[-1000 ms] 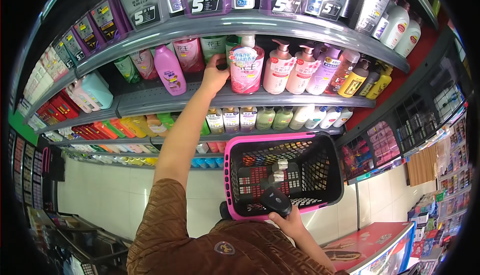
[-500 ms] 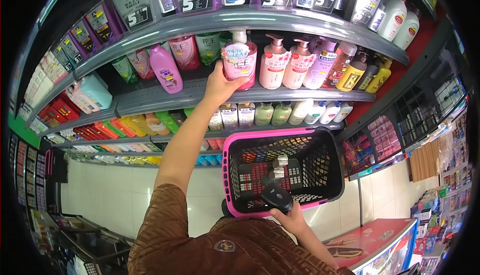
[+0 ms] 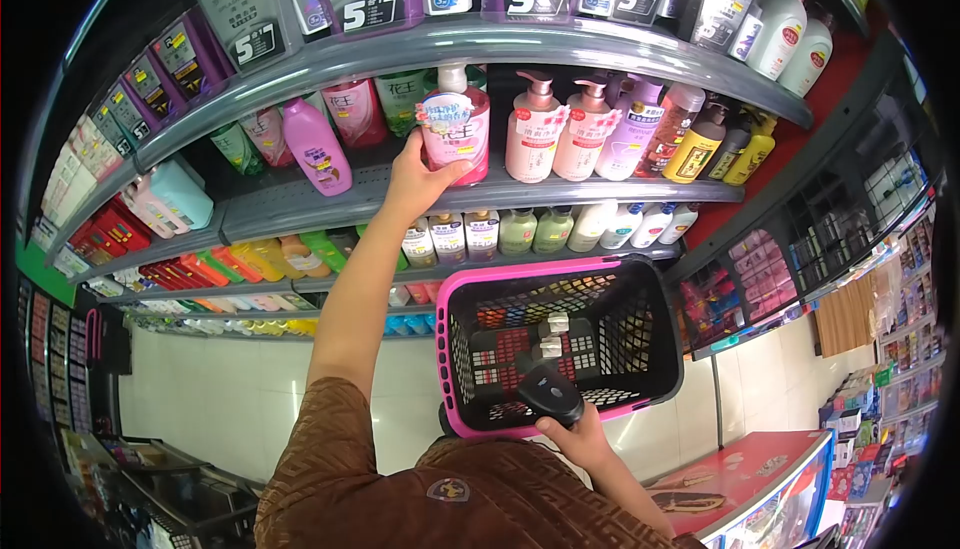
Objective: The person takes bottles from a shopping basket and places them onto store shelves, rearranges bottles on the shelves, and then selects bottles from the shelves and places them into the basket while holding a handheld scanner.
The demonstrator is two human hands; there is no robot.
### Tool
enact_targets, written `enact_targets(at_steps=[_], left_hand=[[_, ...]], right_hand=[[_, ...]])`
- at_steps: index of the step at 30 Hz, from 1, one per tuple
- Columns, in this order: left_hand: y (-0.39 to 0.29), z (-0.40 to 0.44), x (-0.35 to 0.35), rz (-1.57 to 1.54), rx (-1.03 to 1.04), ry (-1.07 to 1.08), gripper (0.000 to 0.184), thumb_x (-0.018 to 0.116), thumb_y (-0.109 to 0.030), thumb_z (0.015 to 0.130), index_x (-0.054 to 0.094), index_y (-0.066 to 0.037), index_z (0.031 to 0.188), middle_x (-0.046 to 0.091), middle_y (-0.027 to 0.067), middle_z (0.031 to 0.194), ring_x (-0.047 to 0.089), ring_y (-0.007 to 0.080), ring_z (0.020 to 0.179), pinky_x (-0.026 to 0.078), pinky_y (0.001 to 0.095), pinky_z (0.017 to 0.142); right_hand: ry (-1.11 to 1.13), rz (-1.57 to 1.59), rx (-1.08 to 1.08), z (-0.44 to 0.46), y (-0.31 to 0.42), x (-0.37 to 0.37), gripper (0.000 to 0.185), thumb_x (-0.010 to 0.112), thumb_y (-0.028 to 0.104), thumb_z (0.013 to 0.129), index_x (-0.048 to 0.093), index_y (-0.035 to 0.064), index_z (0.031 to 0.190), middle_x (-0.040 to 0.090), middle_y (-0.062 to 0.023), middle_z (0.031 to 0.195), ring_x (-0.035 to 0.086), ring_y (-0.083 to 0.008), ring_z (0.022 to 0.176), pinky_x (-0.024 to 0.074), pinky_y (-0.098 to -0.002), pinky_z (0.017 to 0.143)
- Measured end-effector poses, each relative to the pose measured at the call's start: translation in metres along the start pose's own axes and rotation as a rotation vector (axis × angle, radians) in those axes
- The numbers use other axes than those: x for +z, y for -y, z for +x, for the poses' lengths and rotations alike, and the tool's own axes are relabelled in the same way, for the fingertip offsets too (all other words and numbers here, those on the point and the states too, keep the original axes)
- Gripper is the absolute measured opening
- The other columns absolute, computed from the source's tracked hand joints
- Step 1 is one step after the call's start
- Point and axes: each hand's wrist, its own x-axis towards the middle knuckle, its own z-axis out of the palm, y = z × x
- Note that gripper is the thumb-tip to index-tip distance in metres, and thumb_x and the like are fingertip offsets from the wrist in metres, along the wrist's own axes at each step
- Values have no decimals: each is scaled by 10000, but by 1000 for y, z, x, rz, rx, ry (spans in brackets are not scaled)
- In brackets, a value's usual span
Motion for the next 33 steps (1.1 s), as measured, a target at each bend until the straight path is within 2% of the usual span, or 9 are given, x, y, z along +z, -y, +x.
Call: enact_targets(at_steps=[5,17,21,23,25,27,29,31,33], left_hand=[[8,1,-2,-109,-27,41,725,904,-181,800,530,-22,1401,698,118,1259,685,202,1115,557,365,972],[13,-1,-3,-29,11,26,773,926,-218,781,524,-18,1411,700,128,1253,681,200,1138,555,363,982],[5,-11,-9,20,8,-76,781,936,-328,723,561,-8,1328,675,183,1271,650,317,1186,505,421,1028],[-5,-25,-37,412,326,-444,854,937,-280,756,481,4,1420,593,172,1343,600,292,1226,476,426,1059],[-15,-28,-63,422,266,-816,815,935,-290,711,527,-2,1355,575,195,1341,503,398,1284,397,492,1105],[0,-18,-93,389,270,-950,821,935,-301,717,504,-2,1349,528,212,1395,453,414,1326,354,492,1135],[26,-11,-119,456,206,-949,829,945,-332,714,496,-8,1332,578,216,1309,534,377,1247,412,466,1086],[36,-13,-140,195,-89,-596,843,957,-370,702,505,0,1309,631,206,1213,618,330,1142,490,435,997],[44,-12,-150,258,-113,-547,770,944,-344,740,517,-1,1281,678,173,1123,678,242,1009,545,383,893]], right_hand=[[1,45,-7,3,-11,0,359,826,189,909,658,-29,1140,690,-10,978,580,-78,904,505,-292,809],[95,-9,-5,10,-7,9,326,816,194,917,668,-3,1131,650,29,879,544,-56,787,482,-268,700],[121,7,-38,11,-6,6,319,806,160,919,668,-6,1154,668,15,932,569,-66,838,494,-269,756],[112,11,-77,12,-9,3,324,802,147,919,667,-11,1167,676,8,957,578,-69,864,500,-272,784],[130,69,10,9,-13,-1,347,797,138,920,657,-20,1196,682,-2,1010,588,-78,921,504,-283,830],[139,95,23,7,-14,-1,356,794,138,923,654,-20,1209,681,-4,1028,586,-78,940,503,-287,838],[146,114,14,11,-16,-4,365,791,139,925,650,-20,1222,679,-5,1046,584,-77,958,503,-290,847],[144,111,31,12,-27,-4,373,782,139,934,647,-10,1249,674,-6,1080,576,-74,977,494,-280,859],[137,108,28,15,-33,-1,370,774,134,940,647,-5,1258,671,-4,1085,575,-74,972,494,-279,856]])
